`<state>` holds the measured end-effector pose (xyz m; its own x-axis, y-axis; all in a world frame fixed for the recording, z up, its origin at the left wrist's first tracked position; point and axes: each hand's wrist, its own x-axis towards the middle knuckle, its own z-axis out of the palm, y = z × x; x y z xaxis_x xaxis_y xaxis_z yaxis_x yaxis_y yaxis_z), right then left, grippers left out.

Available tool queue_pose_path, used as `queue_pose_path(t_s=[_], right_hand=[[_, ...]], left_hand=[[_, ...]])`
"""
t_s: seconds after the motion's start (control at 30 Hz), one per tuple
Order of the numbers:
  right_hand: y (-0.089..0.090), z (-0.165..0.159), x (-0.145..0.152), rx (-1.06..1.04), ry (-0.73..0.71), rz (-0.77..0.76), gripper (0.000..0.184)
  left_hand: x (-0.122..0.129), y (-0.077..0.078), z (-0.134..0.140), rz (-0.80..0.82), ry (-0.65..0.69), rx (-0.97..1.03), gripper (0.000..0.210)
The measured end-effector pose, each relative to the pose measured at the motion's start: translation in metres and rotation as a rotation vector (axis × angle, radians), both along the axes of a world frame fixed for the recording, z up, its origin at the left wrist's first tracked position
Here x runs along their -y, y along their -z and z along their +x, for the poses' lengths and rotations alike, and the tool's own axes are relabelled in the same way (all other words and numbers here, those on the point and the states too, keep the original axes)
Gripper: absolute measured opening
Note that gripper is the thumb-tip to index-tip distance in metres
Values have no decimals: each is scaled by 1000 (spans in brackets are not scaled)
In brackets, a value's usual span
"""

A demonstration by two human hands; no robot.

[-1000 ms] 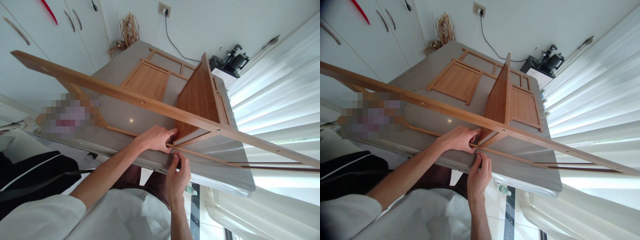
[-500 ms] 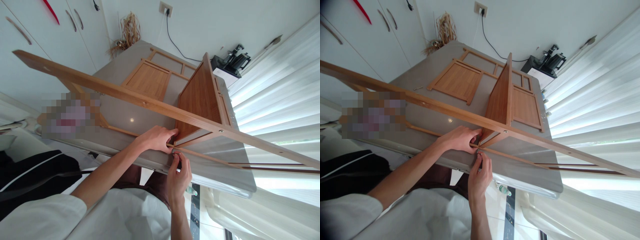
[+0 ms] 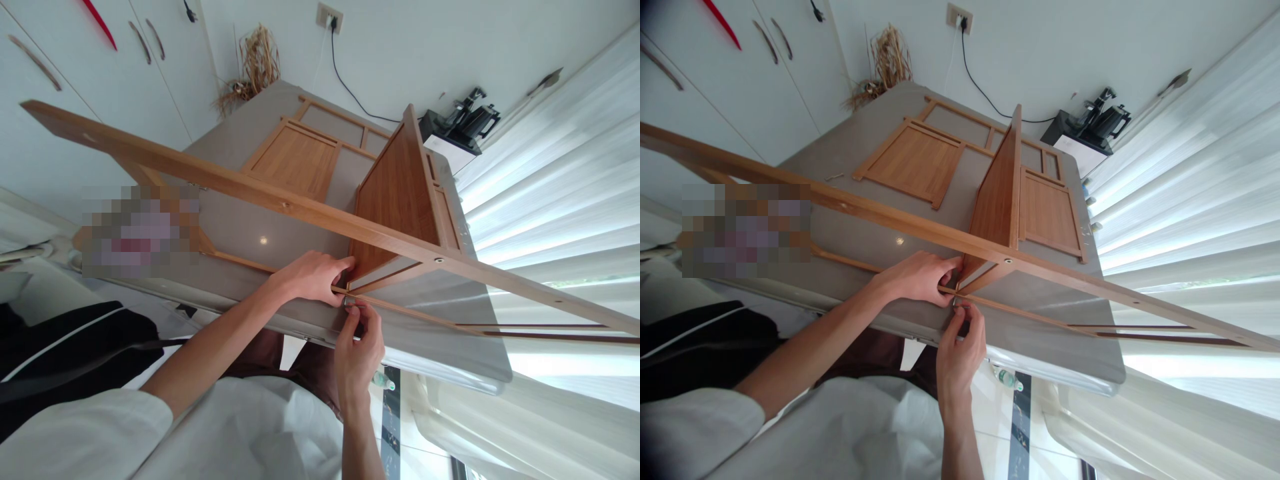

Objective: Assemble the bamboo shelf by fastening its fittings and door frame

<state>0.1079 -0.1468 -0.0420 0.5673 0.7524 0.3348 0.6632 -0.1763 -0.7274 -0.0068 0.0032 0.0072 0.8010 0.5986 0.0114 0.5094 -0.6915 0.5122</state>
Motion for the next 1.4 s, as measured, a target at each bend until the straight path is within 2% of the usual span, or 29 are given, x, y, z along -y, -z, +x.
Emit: queue_pose_path(t_s=[0.13, 0.77, 1.1, 1.4], right_hand=[[0, 1, 0, 3, 17, -4, 26], [3, 0, 3, 167, -81, 87, 17], [9, 2, 3, 252, -115, 108, 19], [3, 2, 2, 140, -76, 72, 16]], left_hand=[[-1, 0, 0, 3, 0, 3, 38], [0, -1, 1, -3, -2, -2, 36], [0, -4, 0, -29, -8, -23, 37], [0, -2, 1, -15, -6, -10, 37]])
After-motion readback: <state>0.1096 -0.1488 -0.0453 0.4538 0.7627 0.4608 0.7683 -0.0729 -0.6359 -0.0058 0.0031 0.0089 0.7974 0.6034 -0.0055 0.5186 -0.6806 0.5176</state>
